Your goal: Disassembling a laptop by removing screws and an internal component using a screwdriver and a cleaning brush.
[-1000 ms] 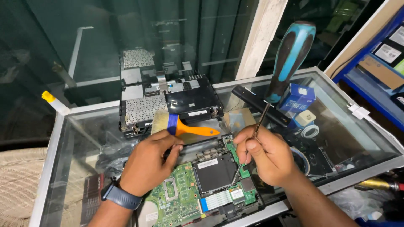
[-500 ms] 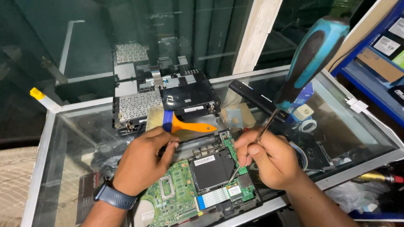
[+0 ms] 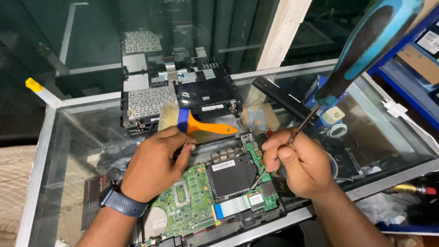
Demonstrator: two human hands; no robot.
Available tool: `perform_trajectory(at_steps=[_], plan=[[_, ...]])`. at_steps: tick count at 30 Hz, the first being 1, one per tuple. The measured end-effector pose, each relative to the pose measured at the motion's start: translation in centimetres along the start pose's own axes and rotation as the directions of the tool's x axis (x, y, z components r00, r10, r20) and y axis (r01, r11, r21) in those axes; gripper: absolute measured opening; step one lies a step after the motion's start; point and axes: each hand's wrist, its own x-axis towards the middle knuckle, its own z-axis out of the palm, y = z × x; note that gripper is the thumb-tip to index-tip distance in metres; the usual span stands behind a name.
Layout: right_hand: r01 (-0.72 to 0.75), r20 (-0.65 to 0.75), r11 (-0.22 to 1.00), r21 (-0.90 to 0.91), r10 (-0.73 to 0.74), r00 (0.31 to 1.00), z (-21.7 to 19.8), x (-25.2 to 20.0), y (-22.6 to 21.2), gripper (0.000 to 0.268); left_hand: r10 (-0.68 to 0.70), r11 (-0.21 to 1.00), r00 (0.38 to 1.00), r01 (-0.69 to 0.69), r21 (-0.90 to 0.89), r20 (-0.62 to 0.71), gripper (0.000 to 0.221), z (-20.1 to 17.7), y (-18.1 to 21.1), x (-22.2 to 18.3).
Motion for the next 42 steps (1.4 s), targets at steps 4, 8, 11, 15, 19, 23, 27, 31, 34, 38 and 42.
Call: perform_trajectory(at_steps=[4,8,11,15,19,23,27,31,34,38,42], plan=[[0.016,0.074,1.000,-0.012,-0.016,0.997,-0.3,0.6,-1.4,0.031,0.032,0.999,0.999,-0.032,-0.012,-0.019,0.019,0.2,-0.2,0.1],[-0.005,0.138,0.985,-0.172,0.029,0.990,-0.8,1.1,-3.3,0.013,-0.008,1.000,1.000,0.007,-0.029,-0.014,0.018,0.2,-0.5,0.0],[-0.048,0.125,0.982,-0.180,0.071,0.990,-0.8,1.0,-4.4,0.013,-0.022,0.999,1.000,0.022,-0.035,-0.004,0.018,0.2,-0.5,0.0],[0.015,0.153,0.987,-0.159,0.009,0.988,-0.9,1.3,-4.7,0.025,0.014,1.000,0.999,-0.015,-0.024,-0.030,0.018,0.3,-0.3,0.0],[0.029,0.265,0.989,-0.143,0.010,0.964,-1.3,0.7,-4.1,0.037,0.034,0.999,0.999,-0.034,-0.014,-0.027,0.019,0.2,0.2,0.0],[-0.143,0.147,0.988,0.055,0.133,0.980,0.3,-0.9,-3.9,0.022,0.028,0.999,0.999,-0.029,-0.033,-0.021,0.020,0.2,0.4,-0.1],[-0.198,-0.047,0.980,0.032,0.200,0.979,1.6,-2.1,-3.6,0.013,-0.008,0.999,1.000,0.007,-0.034,-0.008,0.020,0.0,0.6,0.0],[-0.237,-0.039,0.971,0.010,0.238,0.971,1.1,-2.4,-3.8,0.036,0.016,0.999,1.000,-0.016,-0.030,-0.013,0.019,0.1,0.4,-0.1],[-0.247,-0.004,0.969,0.014,0.247,0.969,1.4,-2.3,-3.6,0.039,0.044,0.999,0.999,-0.045,-0.029,-0.024,0.019,0.0,0.4,0.0],[-0.292,-0.189,0.953,0.086,0.303,0.934,2.5,-2.7,-2.8,0.011,0.000,1.000,1.000,-0.001,-0.021,-0.009,0.019,0.2,0.2,0.2],[-0.278,-0.156,0.960,-0.024,0.271,0.950,2.2,-2.6,-3.5,0.039,-0.031,0.999,0.999,0.032,-0.021,0.020,0.021,0.3,0.1,0.1]])
